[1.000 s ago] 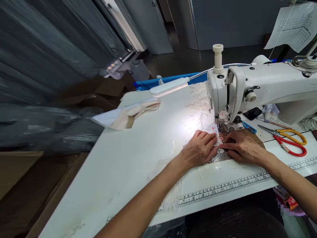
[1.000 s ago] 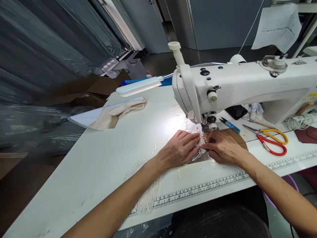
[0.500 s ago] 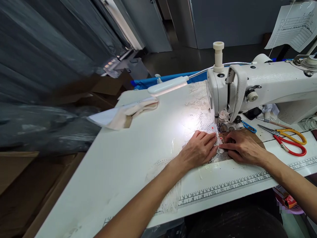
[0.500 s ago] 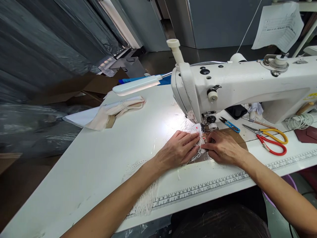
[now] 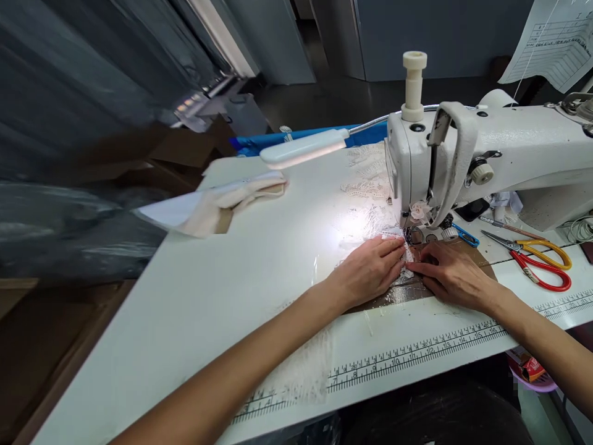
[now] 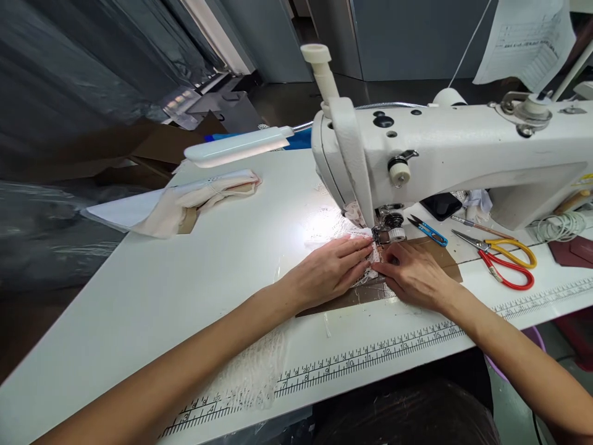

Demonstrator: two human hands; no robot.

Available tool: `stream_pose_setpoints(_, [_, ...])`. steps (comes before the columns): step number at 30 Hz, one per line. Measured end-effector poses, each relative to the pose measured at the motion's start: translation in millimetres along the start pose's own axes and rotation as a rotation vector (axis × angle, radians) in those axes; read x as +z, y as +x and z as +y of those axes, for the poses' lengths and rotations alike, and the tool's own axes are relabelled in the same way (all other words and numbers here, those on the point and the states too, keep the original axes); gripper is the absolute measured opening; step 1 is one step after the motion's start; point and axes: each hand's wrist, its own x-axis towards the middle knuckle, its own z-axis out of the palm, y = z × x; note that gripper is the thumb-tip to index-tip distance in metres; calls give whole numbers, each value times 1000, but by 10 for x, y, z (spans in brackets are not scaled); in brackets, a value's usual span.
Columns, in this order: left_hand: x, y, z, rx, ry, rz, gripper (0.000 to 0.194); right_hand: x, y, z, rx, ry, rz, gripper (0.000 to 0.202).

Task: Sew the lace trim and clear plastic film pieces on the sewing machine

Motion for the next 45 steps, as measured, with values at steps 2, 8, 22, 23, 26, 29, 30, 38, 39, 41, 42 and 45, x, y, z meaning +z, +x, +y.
stream_pose_setpoints(2, [17,-4,-41,-17,-16,0,32,0,10,-11,16,-6,-4,32])
stream_pose_setpoints(8, [57,-42,-31,-49,-11,59,30,6,30,-31,65,-26,-34,31])
stream_pose_setpoints(22, [78,-54,-59,-84,-86,122,26,39,12,-10,56,8,21,31])
stream_pose_setpoints(23, [76,-50,-62,-83,-88,125,27,42,14,-11,64,20,25,32])
stream_pose_setpoints(26, [60,-37,-66,-93,-105,105,28,53,18,-12,104,58,44,33])
stream_pose_setpoints(29, [45,-30,-63,-116,-130,62,30,68,16,-10,141,99,69,35])
stream_pose_setpoints(30, [43,-31,-61,-124,-135,52,31,73,16,-9,150,112,78,36])
stream_pose_setpoints(38, [61,-42,-63,-151,-113,-2,33,106,10,2,206,183,87,39])
stream_pose_setpoints(39, [55,-38,-58,-147,-96,-5,33,107,7,8,213,189,84,38])
stream_pose_setpoints(41, [34,-23,-39,-132,-44,-3,32,107,-2,23,204,199,80,38])
stream_pose_setpoints(42, [22,-14,-25,-124,-13,2,32,107,-6,32,191,202,81,37])
stream_pose_setpoints(45, [-8,17,25,-115,87,6,31,104,-15,53,149,205,94,37])
